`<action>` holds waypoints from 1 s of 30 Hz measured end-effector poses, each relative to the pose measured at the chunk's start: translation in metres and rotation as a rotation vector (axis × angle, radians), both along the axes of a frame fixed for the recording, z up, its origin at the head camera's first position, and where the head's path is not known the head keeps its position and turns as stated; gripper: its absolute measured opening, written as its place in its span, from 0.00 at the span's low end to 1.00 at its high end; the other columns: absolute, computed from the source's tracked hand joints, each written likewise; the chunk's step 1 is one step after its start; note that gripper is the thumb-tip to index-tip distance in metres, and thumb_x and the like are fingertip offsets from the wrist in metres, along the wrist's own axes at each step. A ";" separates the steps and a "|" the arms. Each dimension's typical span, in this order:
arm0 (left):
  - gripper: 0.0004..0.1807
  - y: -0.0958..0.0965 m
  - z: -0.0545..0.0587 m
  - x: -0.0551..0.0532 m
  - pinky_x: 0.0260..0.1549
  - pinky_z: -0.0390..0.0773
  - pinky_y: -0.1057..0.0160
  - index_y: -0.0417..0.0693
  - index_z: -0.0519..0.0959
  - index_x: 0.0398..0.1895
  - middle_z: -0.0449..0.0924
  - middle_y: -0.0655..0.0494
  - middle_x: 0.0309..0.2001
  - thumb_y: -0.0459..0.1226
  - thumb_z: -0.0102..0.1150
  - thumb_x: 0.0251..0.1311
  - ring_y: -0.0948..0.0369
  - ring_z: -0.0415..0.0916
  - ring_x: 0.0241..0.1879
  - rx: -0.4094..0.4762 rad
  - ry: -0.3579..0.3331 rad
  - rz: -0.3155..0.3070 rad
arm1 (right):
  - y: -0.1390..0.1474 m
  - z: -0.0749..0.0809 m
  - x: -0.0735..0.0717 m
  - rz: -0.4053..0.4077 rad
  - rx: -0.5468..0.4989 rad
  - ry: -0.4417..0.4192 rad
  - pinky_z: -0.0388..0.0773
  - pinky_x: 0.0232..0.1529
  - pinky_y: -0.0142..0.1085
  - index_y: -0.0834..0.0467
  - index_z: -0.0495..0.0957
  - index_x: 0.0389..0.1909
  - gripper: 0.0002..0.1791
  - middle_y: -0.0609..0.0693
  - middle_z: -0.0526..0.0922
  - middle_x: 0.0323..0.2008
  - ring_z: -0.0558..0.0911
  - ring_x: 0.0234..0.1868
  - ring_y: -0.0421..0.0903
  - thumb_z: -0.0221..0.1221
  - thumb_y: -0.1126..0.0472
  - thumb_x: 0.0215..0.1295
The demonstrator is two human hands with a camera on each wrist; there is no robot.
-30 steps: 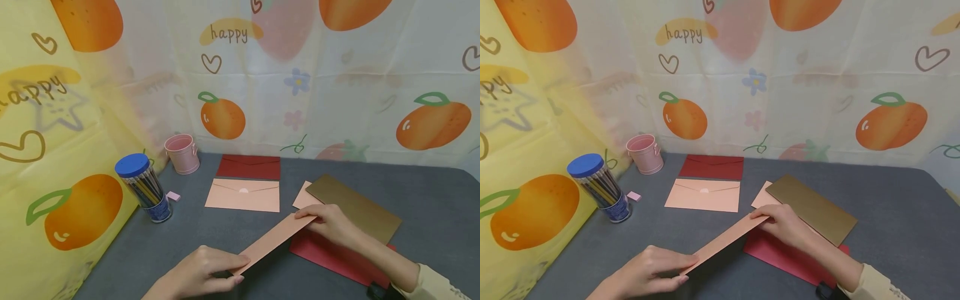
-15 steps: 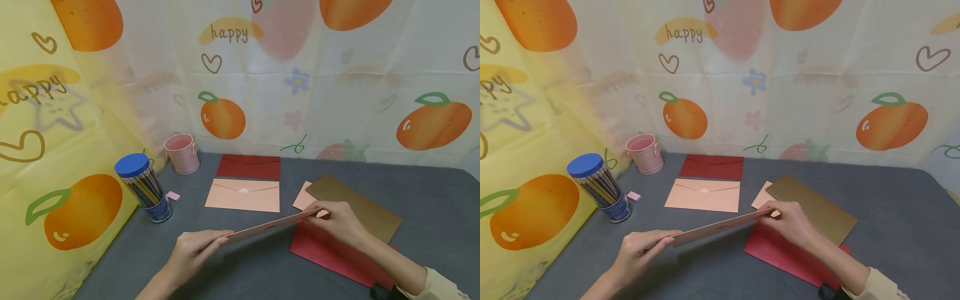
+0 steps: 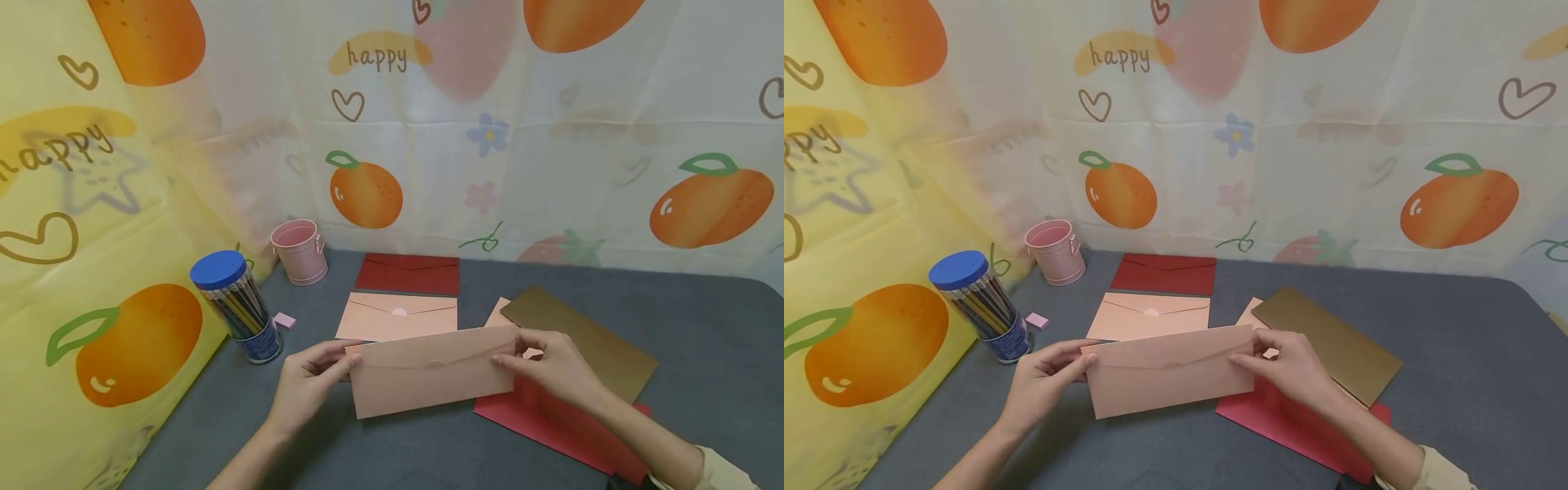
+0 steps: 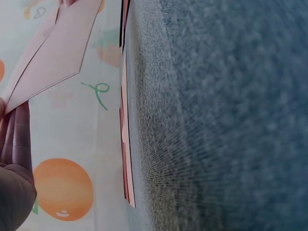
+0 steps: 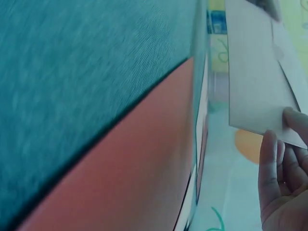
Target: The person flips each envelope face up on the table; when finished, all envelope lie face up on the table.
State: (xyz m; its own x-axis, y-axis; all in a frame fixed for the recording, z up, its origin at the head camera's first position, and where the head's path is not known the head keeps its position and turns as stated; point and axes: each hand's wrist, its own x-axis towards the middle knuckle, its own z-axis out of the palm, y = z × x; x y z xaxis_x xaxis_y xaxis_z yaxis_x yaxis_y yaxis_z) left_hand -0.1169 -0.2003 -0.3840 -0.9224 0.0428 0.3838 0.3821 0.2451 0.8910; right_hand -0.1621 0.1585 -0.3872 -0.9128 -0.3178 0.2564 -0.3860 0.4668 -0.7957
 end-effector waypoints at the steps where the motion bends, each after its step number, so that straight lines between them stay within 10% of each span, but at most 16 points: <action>1: 0.12 -0.001 0.000 -0.002 0.32 0.84 0.58 0.42 0.85 0.46 0.86 0.50 0.32 0.32 0.66 0.58 0.59 0.84 0.31 0.016 -0.045 0.008 | -0.001 0.001 0.000 -0.004 -0.003 -0.023 0.75 0.28 0.32 0.48 0.76 0.19 0.14 0.41 0.79 0.22 0.77 0.29 0.38 0.70 0.52 0.56; 11: 0.20 -0.009 0.002 -0.014 0.40 0.82 0.65 0.37 0.79 0.56 0.85 0.47 0.41 0.32 0.65 0.60 0.60 0.82 0.39 0.147 -0.395 0.146 | -0.015 -0.008 -0.001 0.096 -0.152 -0.261 0.79 0.26 0.35 0.60 0.68 0.20 0.20 0.51 0.77 0.18 0.79 0.22 0.43 0.68 0.55 0.59; 30: 0.23 -0.043 -0.009 -0.026 0.37 0.81 0.65 0.38 0.79 0.56 0.85 0.49 0.41 0.40 0.68 0.59 0.60 0.81 0.38 0.004 -0.523 0.223 | -0.047 -0.022 0.001 0.243 -0.115 -0.404 0.83 0.31 0.38 0.63 0.72 0.27 0.15 0.51 0.76 0.17 0.82 0.26 0.45 0.65 0.57 0.63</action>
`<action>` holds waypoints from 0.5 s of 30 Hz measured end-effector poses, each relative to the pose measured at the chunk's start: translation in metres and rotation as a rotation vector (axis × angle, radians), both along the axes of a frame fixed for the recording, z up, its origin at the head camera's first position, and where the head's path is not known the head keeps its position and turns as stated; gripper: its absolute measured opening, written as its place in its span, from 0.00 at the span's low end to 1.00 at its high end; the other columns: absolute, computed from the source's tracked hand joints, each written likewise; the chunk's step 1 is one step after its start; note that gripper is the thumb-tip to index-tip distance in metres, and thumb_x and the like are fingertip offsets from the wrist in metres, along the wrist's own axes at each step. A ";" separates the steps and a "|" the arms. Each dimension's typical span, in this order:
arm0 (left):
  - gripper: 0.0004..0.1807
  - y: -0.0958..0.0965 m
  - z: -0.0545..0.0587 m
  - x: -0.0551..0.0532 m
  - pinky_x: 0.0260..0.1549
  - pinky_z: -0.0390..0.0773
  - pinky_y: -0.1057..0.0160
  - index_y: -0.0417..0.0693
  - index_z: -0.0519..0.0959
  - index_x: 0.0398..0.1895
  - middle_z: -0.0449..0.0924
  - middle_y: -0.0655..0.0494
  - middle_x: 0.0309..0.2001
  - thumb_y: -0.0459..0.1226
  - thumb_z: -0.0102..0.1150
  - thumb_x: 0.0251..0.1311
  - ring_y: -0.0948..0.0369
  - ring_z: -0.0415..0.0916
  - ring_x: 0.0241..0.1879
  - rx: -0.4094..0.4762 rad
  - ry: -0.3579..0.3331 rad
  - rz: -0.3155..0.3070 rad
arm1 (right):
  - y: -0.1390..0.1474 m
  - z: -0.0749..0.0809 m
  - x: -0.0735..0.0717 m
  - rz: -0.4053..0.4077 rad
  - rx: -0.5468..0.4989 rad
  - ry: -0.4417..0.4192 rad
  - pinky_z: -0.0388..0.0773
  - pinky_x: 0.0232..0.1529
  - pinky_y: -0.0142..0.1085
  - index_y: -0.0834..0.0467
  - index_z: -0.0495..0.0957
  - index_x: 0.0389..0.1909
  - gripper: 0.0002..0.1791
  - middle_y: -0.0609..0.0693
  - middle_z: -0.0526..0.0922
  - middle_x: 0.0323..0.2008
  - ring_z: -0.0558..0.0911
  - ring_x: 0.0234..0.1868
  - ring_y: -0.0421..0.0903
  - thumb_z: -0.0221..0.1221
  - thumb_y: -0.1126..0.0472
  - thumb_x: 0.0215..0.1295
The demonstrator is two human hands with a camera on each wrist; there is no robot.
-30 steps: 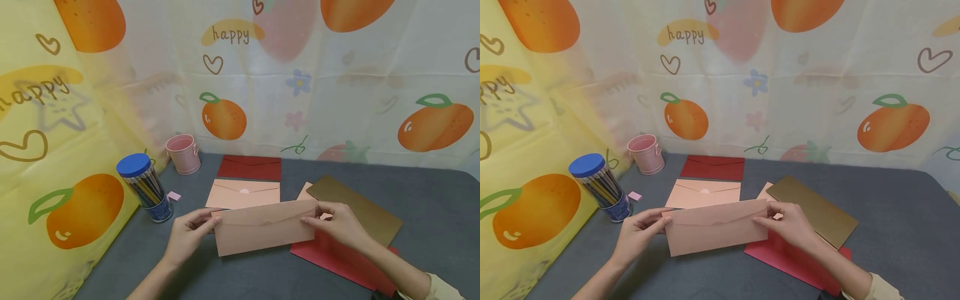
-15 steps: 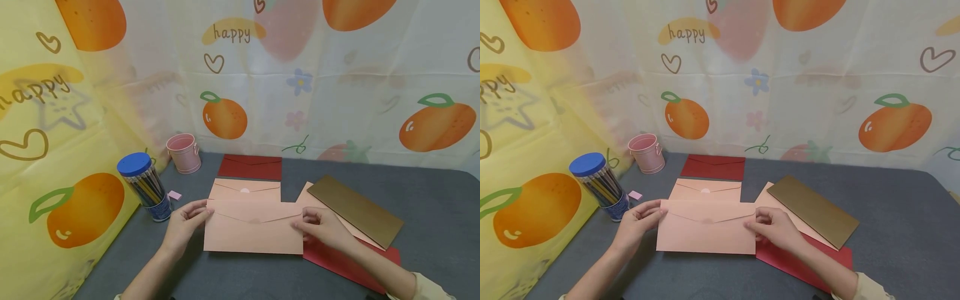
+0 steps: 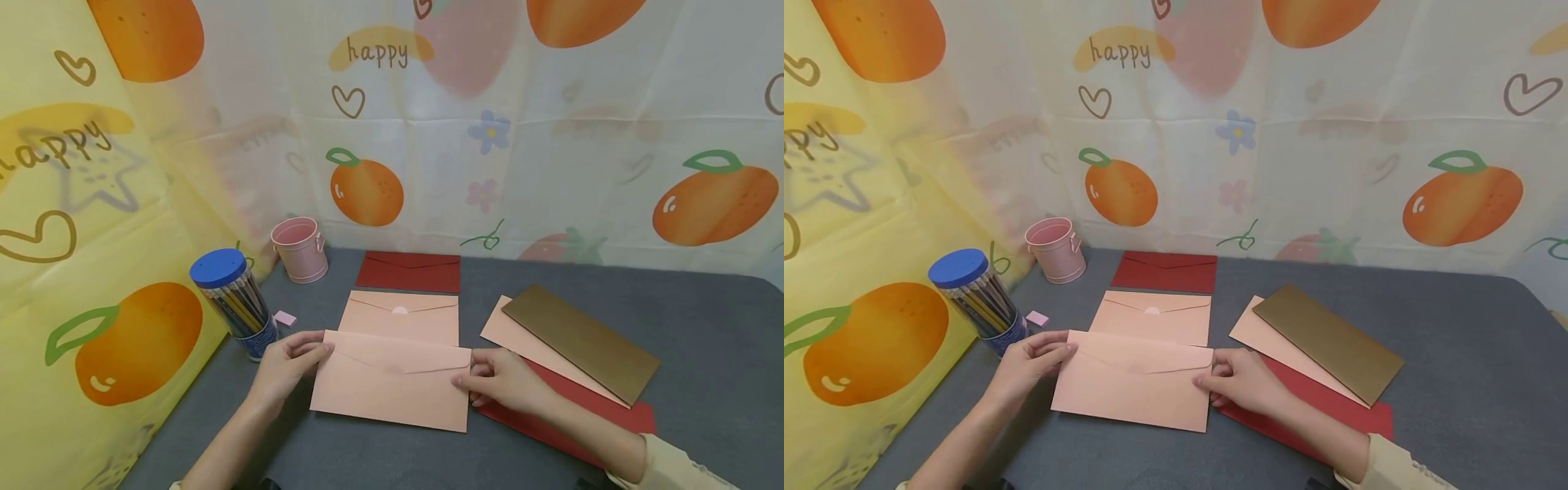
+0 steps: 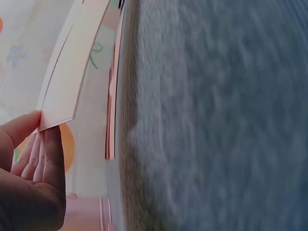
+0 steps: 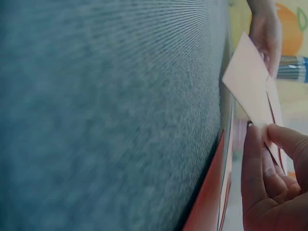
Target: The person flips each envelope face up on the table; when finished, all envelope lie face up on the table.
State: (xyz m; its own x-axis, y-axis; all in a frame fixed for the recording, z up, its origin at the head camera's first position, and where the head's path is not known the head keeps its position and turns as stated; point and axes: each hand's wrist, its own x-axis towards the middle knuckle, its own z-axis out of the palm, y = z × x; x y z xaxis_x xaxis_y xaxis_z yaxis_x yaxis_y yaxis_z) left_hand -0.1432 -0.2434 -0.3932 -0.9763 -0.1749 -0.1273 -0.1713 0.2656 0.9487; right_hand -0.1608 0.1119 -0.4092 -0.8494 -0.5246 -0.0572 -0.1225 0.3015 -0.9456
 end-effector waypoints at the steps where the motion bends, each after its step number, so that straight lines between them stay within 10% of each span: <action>1: 0.23 -0.002 0.000 -0.001 0.38 0.82 0.64 0.38 0.79 0.55 0.85 0.49 0.41 0.40 0.68 0.59 0.59 0.81 0.38 -0.012 -0.008 -0.004 | -0.001 -0.001 -0.001 0.004 0.018 0.005 0.83 0.29 0.38 0.62 0.72 0.26 0.15 0.50 0.77 0.17 0.82 0.25 0.46 0.65 0.57 0.63; 15: 0.20 -0.013 -0.008 -0.007 0.36 0.84 0.59 0.38 0.82 0.48 0.85 0.50 0.36 0.42 0.70 0.56 0.58 0.82 0.34 -0.242 -0.089 -0.049 | -0.015 -0.001 -0.007 0.036 0.171 0.039 0.81 0.20 0.36 0.59 0.79 0.19 0.18 0.48 0.81 0.15 0.79 0.13 0.41 0.68 0.51 0.59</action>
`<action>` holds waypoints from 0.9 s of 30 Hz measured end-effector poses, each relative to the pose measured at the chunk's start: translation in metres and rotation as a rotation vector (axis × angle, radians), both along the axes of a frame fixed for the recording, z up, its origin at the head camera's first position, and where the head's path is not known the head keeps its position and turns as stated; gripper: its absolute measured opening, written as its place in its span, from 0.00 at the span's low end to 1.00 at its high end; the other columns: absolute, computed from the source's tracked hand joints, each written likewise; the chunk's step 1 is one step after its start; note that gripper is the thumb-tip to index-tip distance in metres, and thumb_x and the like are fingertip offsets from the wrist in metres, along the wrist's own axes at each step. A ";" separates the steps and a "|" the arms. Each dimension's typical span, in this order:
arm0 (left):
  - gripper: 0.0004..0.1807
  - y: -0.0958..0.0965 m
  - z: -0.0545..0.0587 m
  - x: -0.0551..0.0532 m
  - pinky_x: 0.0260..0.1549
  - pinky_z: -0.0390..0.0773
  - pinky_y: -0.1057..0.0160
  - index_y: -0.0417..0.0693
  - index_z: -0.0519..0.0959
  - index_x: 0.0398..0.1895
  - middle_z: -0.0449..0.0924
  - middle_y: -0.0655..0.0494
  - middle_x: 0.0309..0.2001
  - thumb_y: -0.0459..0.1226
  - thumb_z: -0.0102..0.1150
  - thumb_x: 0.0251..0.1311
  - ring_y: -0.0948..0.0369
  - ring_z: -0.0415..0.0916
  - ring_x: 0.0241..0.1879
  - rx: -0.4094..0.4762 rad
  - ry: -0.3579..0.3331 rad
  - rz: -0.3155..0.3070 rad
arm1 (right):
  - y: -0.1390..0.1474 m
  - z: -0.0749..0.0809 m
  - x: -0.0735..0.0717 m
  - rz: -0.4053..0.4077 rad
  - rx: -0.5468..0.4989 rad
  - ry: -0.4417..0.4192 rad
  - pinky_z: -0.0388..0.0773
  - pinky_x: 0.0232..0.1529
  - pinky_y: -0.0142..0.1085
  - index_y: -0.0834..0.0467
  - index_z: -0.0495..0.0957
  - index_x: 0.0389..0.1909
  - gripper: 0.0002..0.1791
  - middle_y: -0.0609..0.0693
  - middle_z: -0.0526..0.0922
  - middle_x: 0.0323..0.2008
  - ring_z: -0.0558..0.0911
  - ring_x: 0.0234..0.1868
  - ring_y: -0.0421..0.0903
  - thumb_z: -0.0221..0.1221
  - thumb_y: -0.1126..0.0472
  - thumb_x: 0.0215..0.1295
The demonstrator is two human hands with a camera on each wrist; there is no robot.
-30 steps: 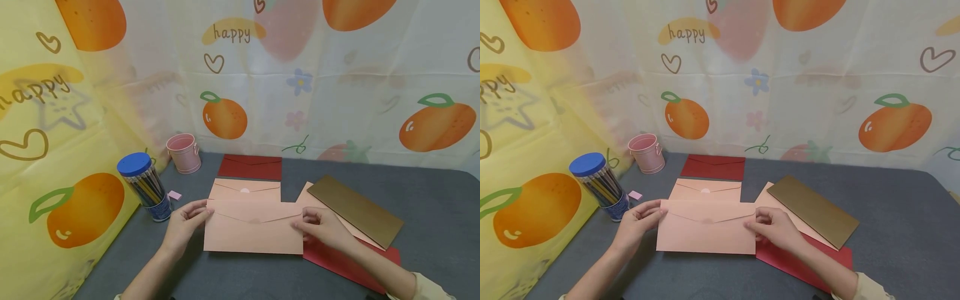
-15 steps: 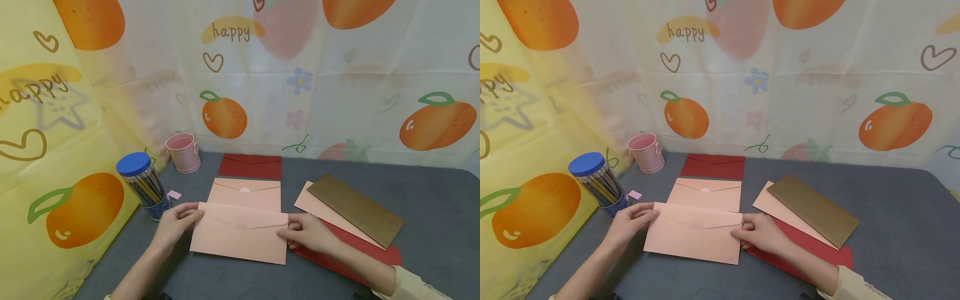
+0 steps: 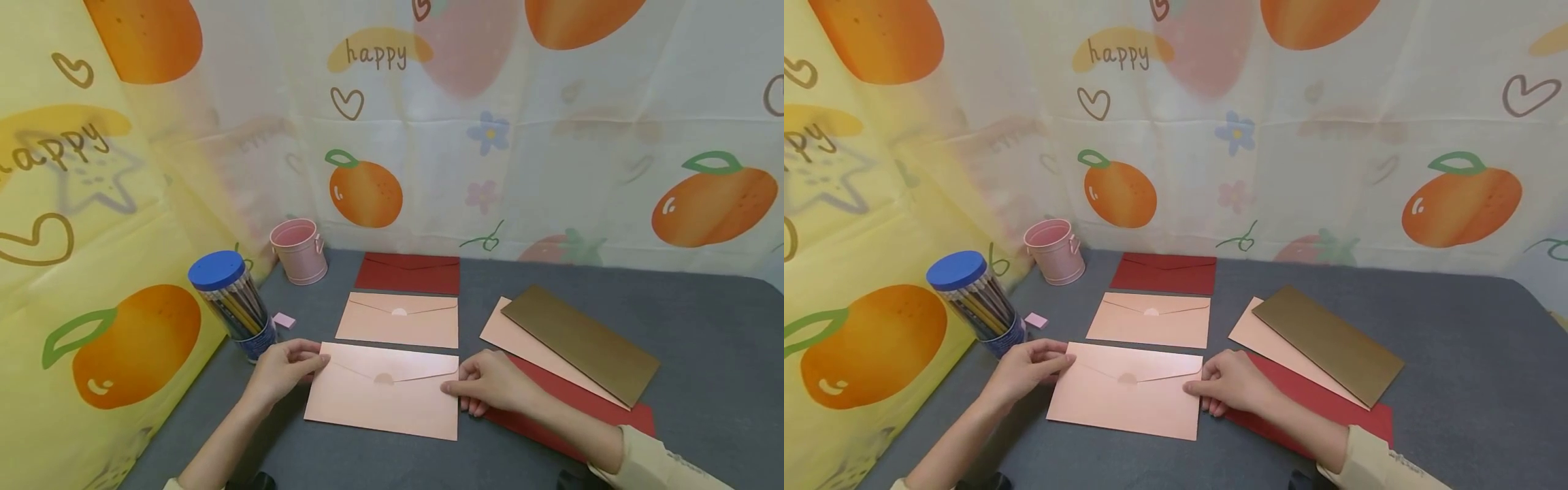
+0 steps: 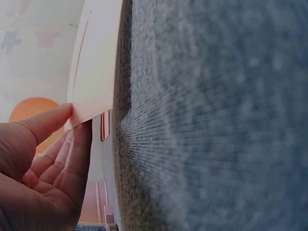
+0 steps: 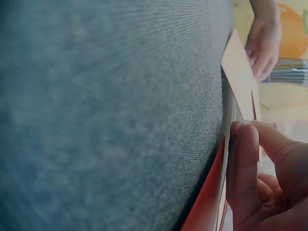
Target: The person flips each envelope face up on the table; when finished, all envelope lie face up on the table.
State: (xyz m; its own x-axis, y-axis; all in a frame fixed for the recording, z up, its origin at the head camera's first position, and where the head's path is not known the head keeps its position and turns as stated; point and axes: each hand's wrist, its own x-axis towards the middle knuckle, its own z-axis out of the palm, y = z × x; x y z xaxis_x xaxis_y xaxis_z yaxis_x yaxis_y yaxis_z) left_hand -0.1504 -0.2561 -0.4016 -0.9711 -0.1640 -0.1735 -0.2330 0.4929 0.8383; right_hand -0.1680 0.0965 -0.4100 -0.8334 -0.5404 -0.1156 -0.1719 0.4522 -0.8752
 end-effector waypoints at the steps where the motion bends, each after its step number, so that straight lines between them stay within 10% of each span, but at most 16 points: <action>1: 0.20 0.000 0.000 0.000 0.36 0.84 0.59 0.38 0.82 0.48 0.85 0.50 0.36 0.42 0.70 0.57 0.58 0.81 0.34 -0.009 -0.004 -0.006 | -0.001 0.000 0.000 -0.001 0.007 0.003 0.81 0.19 0.37 0.59 0.79 0.18 0.18 0.47 0.80 0.15 0.79 0.13 0.41 0.68 0.51 0.59; 12: 0.21 -0.001 -0.004 0.000 0.34 0.76 0.62 0.41 0.82 0.50 0.82 0.56 0.33 0.41 0.70 0.56 0.60 0.75 0.34 -0.203 0.002 -0.096 | -0.002 -0.003 -0.004 -0.003 0.064 0.012 0.80 0.18 0.36 0.59 0.77 0.14 0.20 0.46 0.79 0.11 0.78 0.11 0.39 0.70 0.51 0.56; 27: 0.27 0.001 -0.008 -0.001 0.36 0.75 0.63 0.40 0.80 0.54 0.79 0.55 0.34 0.38 0.75 0.49 0.59 0.73 0.36 -0.202 0.008 -0.129 | -0.002 -0.005 -0.005 -0.004 0.102 0.069 0.79 0.17 0.35 0.57 0.76 0.14 0.20 0.45 0.77 0.09 0.77 0.11 0.38 0.71 0.50 0.54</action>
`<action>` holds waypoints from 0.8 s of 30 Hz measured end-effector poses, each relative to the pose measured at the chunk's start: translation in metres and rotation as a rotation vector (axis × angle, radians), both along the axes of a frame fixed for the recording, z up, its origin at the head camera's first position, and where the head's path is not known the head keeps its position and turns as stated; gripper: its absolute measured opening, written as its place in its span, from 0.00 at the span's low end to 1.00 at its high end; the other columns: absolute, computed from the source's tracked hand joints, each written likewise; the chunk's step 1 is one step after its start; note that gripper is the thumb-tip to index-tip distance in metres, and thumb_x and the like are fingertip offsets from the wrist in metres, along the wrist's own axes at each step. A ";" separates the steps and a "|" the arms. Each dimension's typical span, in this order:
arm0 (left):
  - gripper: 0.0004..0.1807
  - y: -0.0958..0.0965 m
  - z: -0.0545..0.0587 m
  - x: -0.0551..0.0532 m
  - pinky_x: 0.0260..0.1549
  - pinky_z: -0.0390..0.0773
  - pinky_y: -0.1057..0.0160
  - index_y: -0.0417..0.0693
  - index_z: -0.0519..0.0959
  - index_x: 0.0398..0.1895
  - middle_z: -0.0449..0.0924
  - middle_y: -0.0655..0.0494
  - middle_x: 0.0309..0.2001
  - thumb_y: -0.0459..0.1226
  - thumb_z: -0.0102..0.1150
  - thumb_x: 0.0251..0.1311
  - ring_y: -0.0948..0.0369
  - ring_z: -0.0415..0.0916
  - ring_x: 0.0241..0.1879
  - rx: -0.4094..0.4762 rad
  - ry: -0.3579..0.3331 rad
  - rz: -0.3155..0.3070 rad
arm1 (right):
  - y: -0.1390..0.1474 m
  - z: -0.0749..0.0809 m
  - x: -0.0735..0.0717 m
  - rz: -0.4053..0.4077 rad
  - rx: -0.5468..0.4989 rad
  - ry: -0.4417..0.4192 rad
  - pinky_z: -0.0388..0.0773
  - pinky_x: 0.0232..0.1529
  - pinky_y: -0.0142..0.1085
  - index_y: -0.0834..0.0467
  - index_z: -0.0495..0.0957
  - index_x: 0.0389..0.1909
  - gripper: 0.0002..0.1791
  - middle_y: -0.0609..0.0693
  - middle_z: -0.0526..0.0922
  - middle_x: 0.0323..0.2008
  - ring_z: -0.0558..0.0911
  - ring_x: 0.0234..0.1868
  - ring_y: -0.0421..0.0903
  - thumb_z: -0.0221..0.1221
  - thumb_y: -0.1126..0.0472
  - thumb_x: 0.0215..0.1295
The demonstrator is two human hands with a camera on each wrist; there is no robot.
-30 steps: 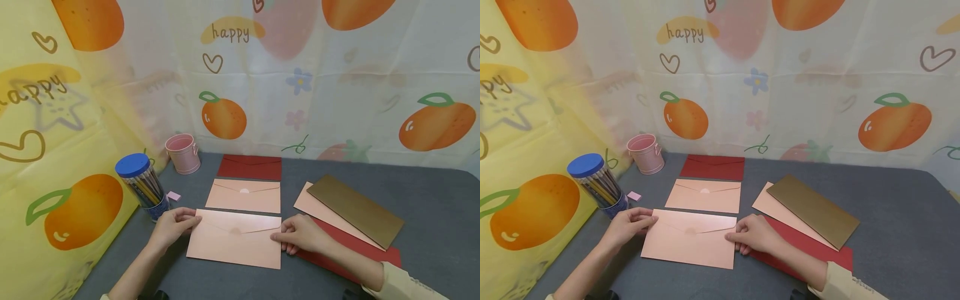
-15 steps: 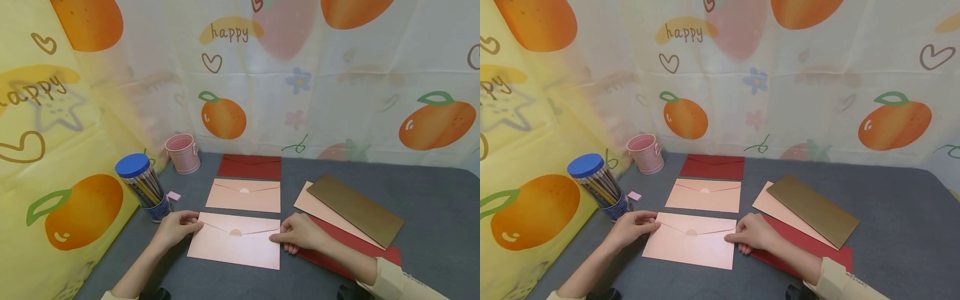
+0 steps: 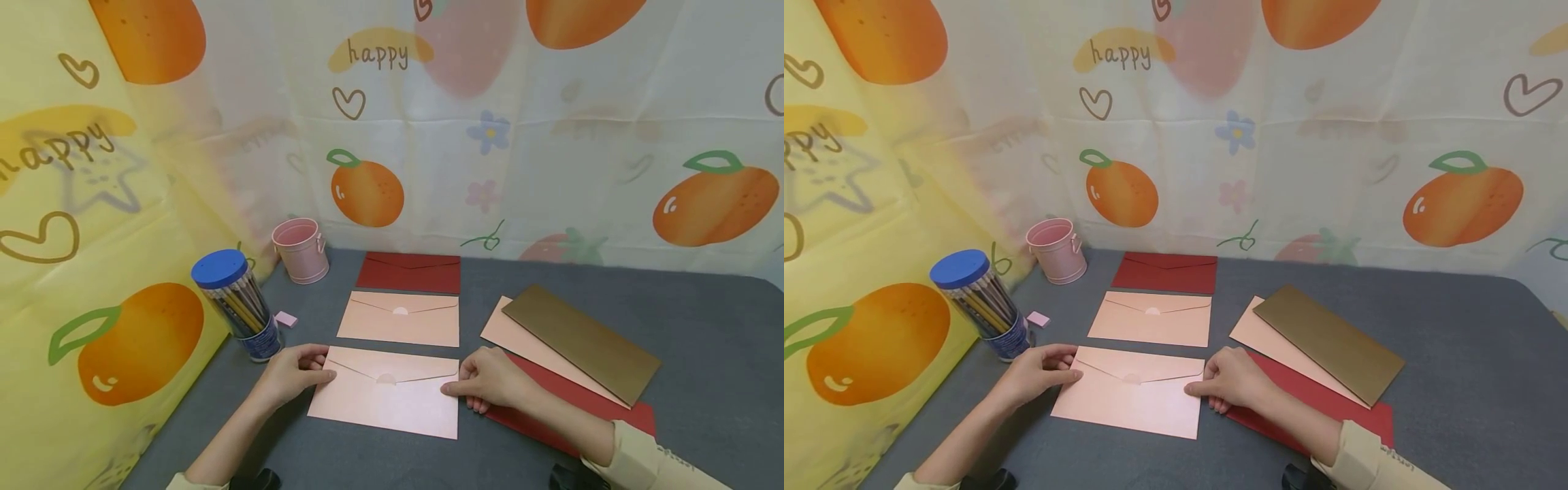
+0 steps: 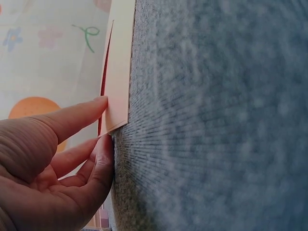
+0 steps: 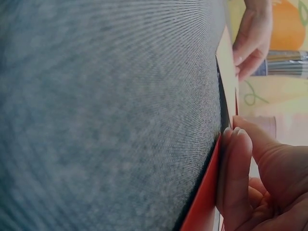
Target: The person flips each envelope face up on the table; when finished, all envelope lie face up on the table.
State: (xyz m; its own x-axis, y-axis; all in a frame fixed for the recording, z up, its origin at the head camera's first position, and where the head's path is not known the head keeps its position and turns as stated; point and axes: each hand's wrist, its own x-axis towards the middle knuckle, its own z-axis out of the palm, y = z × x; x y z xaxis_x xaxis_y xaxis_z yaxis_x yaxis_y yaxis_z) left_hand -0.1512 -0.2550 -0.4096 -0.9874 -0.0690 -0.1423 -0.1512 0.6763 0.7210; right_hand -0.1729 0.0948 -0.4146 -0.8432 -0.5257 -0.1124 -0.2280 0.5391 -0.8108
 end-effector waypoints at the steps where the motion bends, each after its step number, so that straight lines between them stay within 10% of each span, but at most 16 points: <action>1: 0.27 0.000 0.000 0.000 0.36 0.75 0.63 0.40 0.80 0.54 0.79 0.55 0.34 0.37 0.75 0.49 0.59 0.73 0.36 0.001 0.003 -0.002 | 0.000 0.000 0.000 0.001 0.004 0.006 0.79 0.17 0.35 0.57 0.76 0.14 0.20 0.45 0.76 0.09 0.77 0.11 0.38 0.71 0.50 0.55; 24: 0.27 0.001 -0.001 0.002 0.35 0.75 0.63 0.41 0.81 0.52 0.77 0.57 0.34 0.36 0.76 0.46 0.61 0.74 0.36 -0.042 0.066 -0.059 | 0.000 0.001 0.002 0.005 -0.015 0.006 0.79 0.17 0.36 0.57 0.78 0.16 0.15 0.45 0.77 0.10 0.77 0.11 0.39 0.71 0.56 0.54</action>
